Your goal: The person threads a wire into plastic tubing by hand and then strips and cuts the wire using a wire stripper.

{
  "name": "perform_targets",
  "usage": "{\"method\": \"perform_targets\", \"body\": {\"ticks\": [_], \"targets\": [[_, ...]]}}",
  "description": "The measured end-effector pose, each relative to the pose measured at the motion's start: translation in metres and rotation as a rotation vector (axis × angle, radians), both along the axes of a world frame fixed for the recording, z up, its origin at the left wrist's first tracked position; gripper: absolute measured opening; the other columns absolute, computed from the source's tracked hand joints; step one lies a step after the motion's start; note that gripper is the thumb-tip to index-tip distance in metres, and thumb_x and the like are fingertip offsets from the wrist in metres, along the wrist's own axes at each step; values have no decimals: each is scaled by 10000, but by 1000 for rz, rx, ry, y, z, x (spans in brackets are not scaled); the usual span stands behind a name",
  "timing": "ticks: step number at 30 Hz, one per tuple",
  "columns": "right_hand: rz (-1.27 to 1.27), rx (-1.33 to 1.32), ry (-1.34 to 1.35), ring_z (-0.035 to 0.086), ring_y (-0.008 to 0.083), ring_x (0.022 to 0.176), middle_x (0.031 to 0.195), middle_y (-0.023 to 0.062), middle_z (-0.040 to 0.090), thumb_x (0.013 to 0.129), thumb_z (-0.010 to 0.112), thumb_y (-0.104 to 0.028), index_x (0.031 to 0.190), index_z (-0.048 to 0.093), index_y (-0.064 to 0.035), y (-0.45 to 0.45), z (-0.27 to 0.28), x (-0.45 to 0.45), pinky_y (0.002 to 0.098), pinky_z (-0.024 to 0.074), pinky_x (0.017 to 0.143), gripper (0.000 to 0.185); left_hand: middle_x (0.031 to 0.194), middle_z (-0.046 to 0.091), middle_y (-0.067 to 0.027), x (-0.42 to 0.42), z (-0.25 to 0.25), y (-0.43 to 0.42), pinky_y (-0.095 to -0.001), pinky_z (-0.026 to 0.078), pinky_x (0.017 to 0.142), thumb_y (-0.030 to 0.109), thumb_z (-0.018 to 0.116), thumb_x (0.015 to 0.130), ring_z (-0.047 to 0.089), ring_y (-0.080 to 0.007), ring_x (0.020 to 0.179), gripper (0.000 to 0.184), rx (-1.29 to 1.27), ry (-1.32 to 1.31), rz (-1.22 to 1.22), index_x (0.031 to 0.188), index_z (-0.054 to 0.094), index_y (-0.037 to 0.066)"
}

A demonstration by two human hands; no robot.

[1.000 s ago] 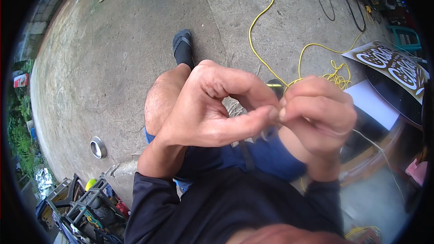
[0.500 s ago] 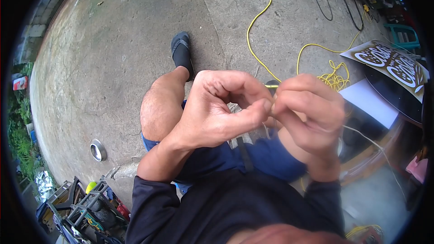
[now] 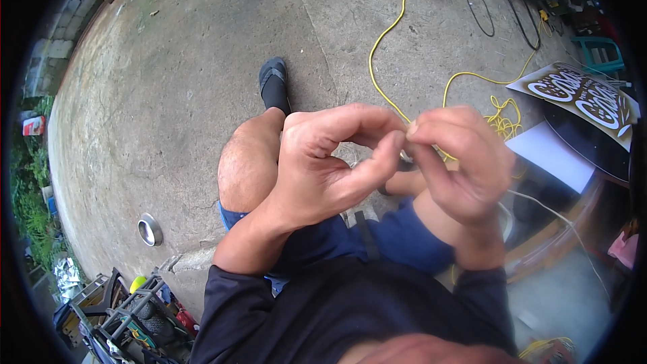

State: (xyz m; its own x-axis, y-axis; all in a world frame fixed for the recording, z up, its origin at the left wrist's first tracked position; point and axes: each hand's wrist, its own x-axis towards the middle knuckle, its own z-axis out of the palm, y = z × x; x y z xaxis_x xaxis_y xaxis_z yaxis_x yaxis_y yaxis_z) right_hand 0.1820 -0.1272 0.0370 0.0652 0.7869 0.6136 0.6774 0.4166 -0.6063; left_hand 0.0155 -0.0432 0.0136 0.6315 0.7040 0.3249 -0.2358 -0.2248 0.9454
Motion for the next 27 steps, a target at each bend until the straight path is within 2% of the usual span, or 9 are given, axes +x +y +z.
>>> {"method": "perform_targets", "body": {"ticks": [1, 3, 4, 6, 7, 9, 19, 21, 27], "targets": [[-12, 29, -18, 675, 219, 718, 858, 104, 675, 707, 771, 127, 915, 697, -5, 0, 0, 0, 299, 534, 585, 257, 836, 731, -51, 0, 1, 0, -224, 561, 703, 0, 678, 909, 691, -72, 763, 92, 3, -3, 0, 973, 695, -64], [10, 33, -3, 674, 216, 718, 859, 103, 674, 705, 773, 125, 917, 698, -5, -1, 0, 1, 297, 534, 586, 259, 857, 736, -60, 1, 2, -2, -224, 559, 722, 3, 679, 918, 691, -76, 797, 85, -192, -55, -63, 971, 698, -61], [33, 33, 15, 674, 213, 717, 861, 103, 673, 703, 775, 124, 918, 698, -5, -2, 0, 2, 295, 534, 586, 262, 857, 736, -60, 1, 4, -2, -224, 559, 722, 3, 679, 918, 691, -76, 797, 85, -189, -58, -63, 971, 698, -61], [41, 21, 38, 674, 210, 720, 865, 103, 673, 709, 776, 121, 919, 699, -5, -2, 2, 3, 292, 534, 589, 256, 881, 743, -68, 1, 8, -2, -224, 559, 742, 8, 680, 927, 696, -82, 819, 103, -429, -65, -128, 1000, 705, -61], [50, 7, 63, 673, 206, 723, 869, 103, 672, 716, 776, 119, 920, 700, -5, -3, 3, 3, 290, 534, 593, 251, 881, 743, -68, 1, 11, -2, -224, 559, 742, 8, 680, 927, 696, -82, 819, 103, -427, -66, -126, 1000, 705, -61], [49, -19, 83, 672, 202, 726, 870, 104, 671, 725, 778, 113, 919, 698, -6, -3, 4, 4, 288, 535, 596, 242, 922, 731, -125, -1, 14, -1, -259, 556, 759, -15, 667, 939, 688, -142, 847, 127, -395, 11, -149, 1044, 689, -84], [120, -127, 192, 664, 183, 727, 869, 104, 667, 716, 798, 100, 916, 691, -12, -6, 8, 8, 275, 522, 599, 253, 858, 747, -152, -6, 17, 7, -265, 554, 727, -26, 686, 904, 722, -170, 813, 109, -246, 56, -207, 995, 706, -82], [119, -128, 190, 655, 179, 717, 872, 102, 664, 710, 797, 105, 914, 696, -13, -7, 9, 6, 275, 514, 593, 257, 832, 749, -163, -6, 19, 11, -274, 552, 704, -32, 694, 866, 739, -189, 782, 89, -32, 84, -205, 941, 712, -76], [136, -124, 166, 621, 169, 685, 877, 97, 647, 681, 792, 121, 898, 710, -10, -8, 11, 6, 278, 480, 567, 267, 812, 742, -166, -5, 20, 13, -282, 552, 691, -55, 691, 808, 750, -223, 761, 88, 77, 97, -186, 893, 713, -43]]}}
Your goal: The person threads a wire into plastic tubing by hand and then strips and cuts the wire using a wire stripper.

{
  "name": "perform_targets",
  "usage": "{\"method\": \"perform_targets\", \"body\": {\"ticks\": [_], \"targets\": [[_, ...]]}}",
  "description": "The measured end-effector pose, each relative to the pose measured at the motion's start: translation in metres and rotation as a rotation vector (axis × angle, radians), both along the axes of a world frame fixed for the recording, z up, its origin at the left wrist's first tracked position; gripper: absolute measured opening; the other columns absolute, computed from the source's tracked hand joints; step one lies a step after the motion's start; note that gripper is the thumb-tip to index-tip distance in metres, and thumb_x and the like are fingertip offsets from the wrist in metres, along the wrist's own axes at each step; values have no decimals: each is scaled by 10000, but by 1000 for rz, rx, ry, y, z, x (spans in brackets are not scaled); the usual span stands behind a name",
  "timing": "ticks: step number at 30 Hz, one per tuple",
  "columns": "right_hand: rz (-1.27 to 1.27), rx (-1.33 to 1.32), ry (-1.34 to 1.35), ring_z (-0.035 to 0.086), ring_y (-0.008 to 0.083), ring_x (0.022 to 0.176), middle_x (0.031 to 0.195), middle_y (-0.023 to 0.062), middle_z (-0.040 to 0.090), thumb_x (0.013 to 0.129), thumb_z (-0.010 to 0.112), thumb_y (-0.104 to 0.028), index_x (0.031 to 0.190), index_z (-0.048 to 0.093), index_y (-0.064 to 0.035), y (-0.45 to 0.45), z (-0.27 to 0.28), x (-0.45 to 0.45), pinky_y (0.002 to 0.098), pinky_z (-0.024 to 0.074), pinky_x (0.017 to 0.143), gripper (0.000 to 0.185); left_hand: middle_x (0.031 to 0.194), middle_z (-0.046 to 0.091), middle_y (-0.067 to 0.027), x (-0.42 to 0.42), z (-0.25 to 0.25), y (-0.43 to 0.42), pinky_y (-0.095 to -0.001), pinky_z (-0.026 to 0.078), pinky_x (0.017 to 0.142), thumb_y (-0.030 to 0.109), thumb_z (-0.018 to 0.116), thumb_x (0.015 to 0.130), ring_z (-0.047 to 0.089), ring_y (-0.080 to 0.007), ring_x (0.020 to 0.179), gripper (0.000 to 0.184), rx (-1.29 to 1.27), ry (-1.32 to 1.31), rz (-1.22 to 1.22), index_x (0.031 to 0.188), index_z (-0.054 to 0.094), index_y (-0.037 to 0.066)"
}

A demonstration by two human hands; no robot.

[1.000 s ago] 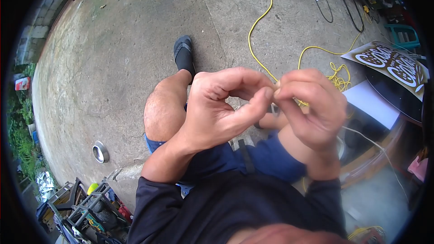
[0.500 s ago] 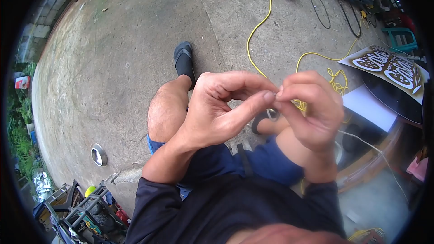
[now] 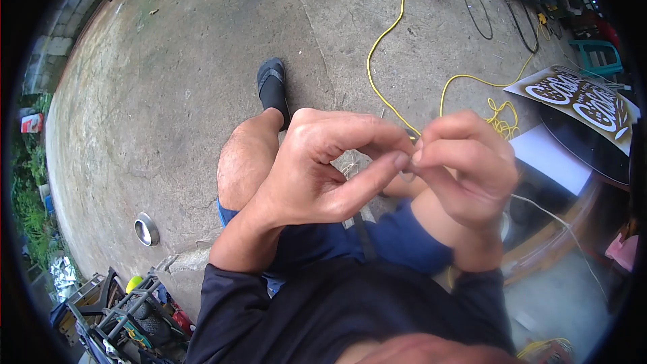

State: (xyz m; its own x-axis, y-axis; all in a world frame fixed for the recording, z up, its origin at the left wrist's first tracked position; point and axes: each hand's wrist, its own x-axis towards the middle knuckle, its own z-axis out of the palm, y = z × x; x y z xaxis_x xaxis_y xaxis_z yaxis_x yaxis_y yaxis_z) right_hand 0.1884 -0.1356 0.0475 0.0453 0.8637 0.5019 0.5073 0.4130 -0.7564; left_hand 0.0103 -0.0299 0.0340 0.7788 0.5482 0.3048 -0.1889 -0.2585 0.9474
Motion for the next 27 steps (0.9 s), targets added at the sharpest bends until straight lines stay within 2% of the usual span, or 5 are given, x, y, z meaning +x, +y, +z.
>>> {"method": "perform_targets", "body": {"ticks": [7, 10, 16, 22, 27], "targets": [[-22, 45, -130, 606, 192, 704, 866, 86, 621, 653, 787, 111, 889, 708, 0, 0, -5, 0, 289, 468, 577, 272, 840, 709, -138, 8, -17, -1, -300, 554, 682, -86, 653, 841, 723, -237, 776, 119, 132, -81, 13, 951, 652, -40], [1, 87, -249, 605, 213, 730, 863, 79, 623, 625, 782, 77, 884, 707, 0, -1, -1, 4, 306, 475, 602, 280, 845, 690, -125, 6, -15, 1, -300, 549, 680, -89, 633, 869, 706, -240, 775, 113, 130, -26, -37, 969, 634, -38], [35, 87, -292, 608, 249, 752, 856, 84, 633, 642, 763, 43, 854, 686, 3, -2, -2, 0, 334, 488, 618, 230, 845, 691, -114, 1, -14, 4, -300, 549, 687, -77, 635, 878, 700, -226, 767, 100, 151, 4, -151, 967, 641, -32], [36, 121, -406, 622, 261, 782, 880, 99, 634, 683, 752, 42, 898, 647, 18, -2, -9, -6, 353, 518, 640, 241, 845, 692, -114, -1, -16, -2, -273, 541, 684, -60, 625, 910, 689, -168, 772, 91, -28, 32, -133, 997, 647, -47], [45, 131, -490, 623, 271, 796, 906, 113, 629, 698, 748, 48, 911, 635, 27, -1, -14, -6, 361, 527, 648, 242, 871, 675, -70, -4, -21, -5, -240, 526, 713, -37, 599, 943, 648, -95, 830, 97, -274, 140, -191, 1033, 626, -63]]}}
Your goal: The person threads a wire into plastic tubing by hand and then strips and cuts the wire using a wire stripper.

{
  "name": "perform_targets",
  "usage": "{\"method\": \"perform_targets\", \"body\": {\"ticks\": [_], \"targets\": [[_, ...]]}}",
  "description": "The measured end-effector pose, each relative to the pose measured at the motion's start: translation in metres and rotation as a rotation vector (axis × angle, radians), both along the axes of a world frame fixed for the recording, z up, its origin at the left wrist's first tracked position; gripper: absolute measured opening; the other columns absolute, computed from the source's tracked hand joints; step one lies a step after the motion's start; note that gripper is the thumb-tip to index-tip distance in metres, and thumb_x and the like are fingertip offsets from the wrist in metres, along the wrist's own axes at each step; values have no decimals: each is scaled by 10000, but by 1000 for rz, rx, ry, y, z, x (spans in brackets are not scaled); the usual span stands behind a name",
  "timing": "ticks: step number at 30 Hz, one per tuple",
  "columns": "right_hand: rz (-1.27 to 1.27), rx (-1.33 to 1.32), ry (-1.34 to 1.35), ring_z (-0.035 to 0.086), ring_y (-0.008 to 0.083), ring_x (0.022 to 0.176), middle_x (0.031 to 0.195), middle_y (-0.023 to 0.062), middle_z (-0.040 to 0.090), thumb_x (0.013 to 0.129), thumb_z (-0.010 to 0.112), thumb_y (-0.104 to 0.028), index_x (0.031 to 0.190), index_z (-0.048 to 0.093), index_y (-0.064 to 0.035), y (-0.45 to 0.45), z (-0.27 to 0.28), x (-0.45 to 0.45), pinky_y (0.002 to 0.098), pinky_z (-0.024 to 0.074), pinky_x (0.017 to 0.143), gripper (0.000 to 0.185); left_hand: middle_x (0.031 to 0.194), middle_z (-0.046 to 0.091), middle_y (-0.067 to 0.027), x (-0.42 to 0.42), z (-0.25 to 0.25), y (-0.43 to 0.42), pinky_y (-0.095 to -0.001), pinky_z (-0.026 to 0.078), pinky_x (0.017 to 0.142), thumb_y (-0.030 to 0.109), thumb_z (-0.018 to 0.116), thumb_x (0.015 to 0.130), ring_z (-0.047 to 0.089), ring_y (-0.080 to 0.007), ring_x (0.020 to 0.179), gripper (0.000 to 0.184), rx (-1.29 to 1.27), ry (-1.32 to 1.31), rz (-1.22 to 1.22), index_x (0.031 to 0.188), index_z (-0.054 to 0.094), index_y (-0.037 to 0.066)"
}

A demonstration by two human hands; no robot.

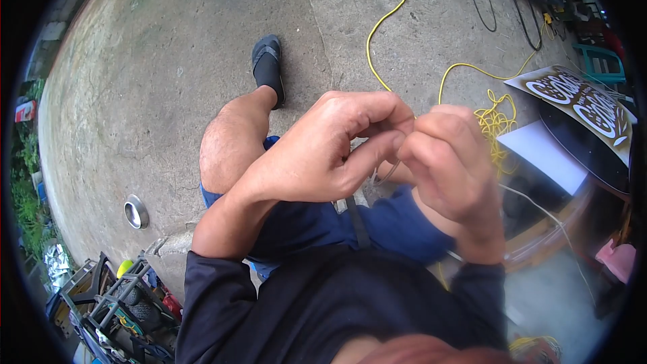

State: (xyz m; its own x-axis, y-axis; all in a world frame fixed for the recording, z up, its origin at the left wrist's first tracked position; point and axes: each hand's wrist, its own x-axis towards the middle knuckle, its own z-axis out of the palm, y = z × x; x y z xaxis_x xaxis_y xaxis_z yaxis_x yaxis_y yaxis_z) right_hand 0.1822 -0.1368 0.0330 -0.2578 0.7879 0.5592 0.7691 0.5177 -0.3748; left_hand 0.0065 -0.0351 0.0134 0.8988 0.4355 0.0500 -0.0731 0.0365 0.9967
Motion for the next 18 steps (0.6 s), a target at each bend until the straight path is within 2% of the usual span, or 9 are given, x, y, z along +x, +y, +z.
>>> {"method": "perform_targets", "body": {"ticks": [4, 6, 7, 9, 10, 12, 13, 15, 18], "targets": [[-15, -13, 62, 624, 281, 794, 921, 122, 628, 704, 771, 46, 942, 635, 22, 2, 0, 4, 358, 534, 664, 275, 886, 664, -48, 2, 0, -3, -234, 525, 744, -3, 612, 940, 633, -80, 851, 106, -219, -4, 15, 1029, 612, -62], [-49, 6, 89, 631, 282, 791, 916, 118, 633, 714, 773, 49, 961, 641, 19, 0, -4, 5, 359, 536, 666, 282, 892, 660, -34, 5, -9, -4, -228, 525, 760, 20, 625, 921, 632, -72, 856, 123, -35, -82, 105, 1018, 608, -54], [-82, 20, 117, 637, 283, 788, 911, 115, 637, 724, 774, 53, 980, 646, 15, -2, -4, 5, 359, 538, 667, 289, 892, 660, -34, 7, -9, -6, -228, 525, 760, 20, 625, 921, 632, -72, 856, 123, -32, -86, 103, 1018, 608, -54], [-100, 46, 114, 645, 282, 782, 903, 116, 645, 736, 769, 57, 994, 657, 18, -1, -1, 4, 359, 539, 661, 284, 778, 674, -59, 12, -8, -10, -247, 553, 646, 41, 657, 868, 660, -87, 718, 101, -19, -166, 263, 920, 636, -44], [-116, 68, 115, 654, 281, 777, 894, 117, 652, 747, 763, 60, 1007, 667, 20, -1, 1, 3, 359, 540, 655, 280, 778, 674, -59, 13, -9, -10, -247, 553, 646, 41, 657, 868, 660, -87, 718, 101, -16, -170, 261, 920, 636, -44], [-143, 78, 92, 666, 282, 773, 887, 125, 674, 734, 781, 66, 1009, 676, 16, -2, 3, 0, 357, 541, 659, 298, 768, 670, -75, 15, -9, -8, -257, 550, 622, 25, 679, 848, 673, -125, 690, 89, 255, -197, 353, 905, 644, -33], [-169, 83, 71, 679, 284, 770, 880, 134, 695, 722, 798, 71, 1011, 685, 12, -3, 3, 0, 355, 542, 664, 316, 768, 670, -75, 15, -8, -6, -257, 550, 622, 25, 679, 848, 673, -125, 690, 89, 257, -198, 351, 905, 644, -33], [-175, 101, 26, 681, 279, 757, 864, 129, 697, 719, 799, 72, 994, 691, 13, -3, 3, 1, 353, 543, 653, 301, 762, 666, -91, 13, -3, -2, -269, 543, 598, 13, 699, 826, 676, -168, 659, 96, 463, -172, 374, 899, 647, -23], [-189, 112, -15, 680, 273, 732, 839, 120, 698, 718, 799, 74, 971, 697, 16, -3, 2, 3, 350, 543, 636, 279, 767, 671, -82, 12, 2, -2, -253, 538, 659, -27, 692, 807, 673, -153, 690, 77, 512, -91, 382, 873, 652, -18]]}}
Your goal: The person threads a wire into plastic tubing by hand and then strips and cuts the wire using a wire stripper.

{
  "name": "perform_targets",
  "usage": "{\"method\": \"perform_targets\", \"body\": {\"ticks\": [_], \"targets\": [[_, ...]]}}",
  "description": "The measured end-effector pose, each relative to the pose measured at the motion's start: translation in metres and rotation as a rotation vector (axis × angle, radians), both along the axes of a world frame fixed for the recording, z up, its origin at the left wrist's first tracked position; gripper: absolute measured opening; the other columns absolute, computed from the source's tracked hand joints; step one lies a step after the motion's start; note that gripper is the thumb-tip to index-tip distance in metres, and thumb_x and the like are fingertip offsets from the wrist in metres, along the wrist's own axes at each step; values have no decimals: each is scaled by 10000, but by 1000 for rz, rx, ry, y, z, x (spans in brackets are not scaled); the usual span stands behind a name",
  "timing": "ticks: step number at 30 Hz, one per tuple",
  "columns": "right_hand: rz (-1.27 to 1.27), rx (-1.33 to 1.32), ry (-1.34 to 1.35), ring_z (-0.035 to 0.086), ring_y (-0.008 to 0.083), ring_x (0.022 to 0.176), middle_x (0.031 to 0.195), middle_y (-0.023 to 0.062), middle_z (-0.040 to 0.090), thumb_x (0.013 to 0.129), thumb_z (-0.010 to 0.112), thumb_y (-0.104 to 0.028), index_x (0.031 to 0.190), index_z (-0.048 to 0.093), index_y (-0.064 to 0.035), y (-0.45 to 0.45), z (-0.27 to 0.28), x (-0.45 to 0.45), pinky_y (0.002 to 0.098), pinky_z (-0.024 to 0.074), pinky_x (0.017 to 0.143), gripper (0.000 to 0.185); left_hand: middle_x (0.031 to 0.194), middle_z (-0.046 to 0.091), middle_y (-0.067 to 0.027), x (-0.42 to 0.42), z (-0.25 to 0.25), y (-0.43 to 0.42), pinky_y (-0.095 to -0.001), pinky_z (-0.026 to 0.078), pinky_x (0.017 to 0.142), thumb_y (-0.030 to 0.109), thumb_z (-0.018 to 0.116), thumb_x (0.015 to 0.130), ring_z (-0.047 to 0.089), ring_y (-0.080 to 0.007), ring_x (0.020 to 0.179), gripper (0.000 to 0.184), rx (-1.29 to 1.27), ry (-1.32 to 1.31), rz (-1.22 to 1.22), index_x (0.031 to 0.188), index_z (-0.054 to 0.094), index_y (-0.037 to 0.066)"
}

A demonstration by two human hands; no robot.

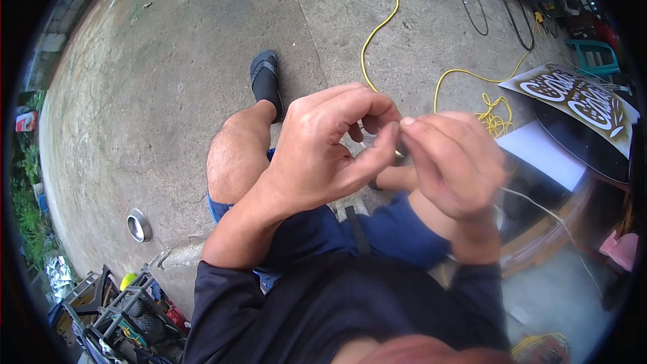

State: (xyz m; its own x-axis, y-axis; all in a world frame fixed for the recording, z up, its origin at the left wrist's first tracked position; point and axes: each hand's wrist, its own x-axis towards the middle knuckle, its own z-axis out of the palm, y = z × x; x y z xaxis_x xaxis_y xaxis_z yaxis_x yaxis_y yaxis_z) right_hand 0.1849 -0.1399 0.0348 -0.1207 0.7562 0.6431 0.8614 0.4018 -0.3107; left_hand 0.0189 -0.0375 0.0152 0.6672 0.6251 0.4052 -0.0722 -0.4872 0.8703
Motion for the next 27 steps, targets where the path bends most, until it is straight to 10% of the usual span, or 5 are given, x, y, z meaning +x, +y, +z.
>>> {"method": "perform_targets", "body": {"ticks": [27], "targets": [[10, -345, 492, 579, 291, 606, 698, 131, 592, 735, 611, 37, 748, 610, 8, 2, 1, -1, 364, 454, 558, 32, 868, 617, -96, 11, -12, -3, -326, 537, 577, -16, 699, 691, 654, -230, 694, 275, 703, -42, 91, 949, 611, 10]]}}
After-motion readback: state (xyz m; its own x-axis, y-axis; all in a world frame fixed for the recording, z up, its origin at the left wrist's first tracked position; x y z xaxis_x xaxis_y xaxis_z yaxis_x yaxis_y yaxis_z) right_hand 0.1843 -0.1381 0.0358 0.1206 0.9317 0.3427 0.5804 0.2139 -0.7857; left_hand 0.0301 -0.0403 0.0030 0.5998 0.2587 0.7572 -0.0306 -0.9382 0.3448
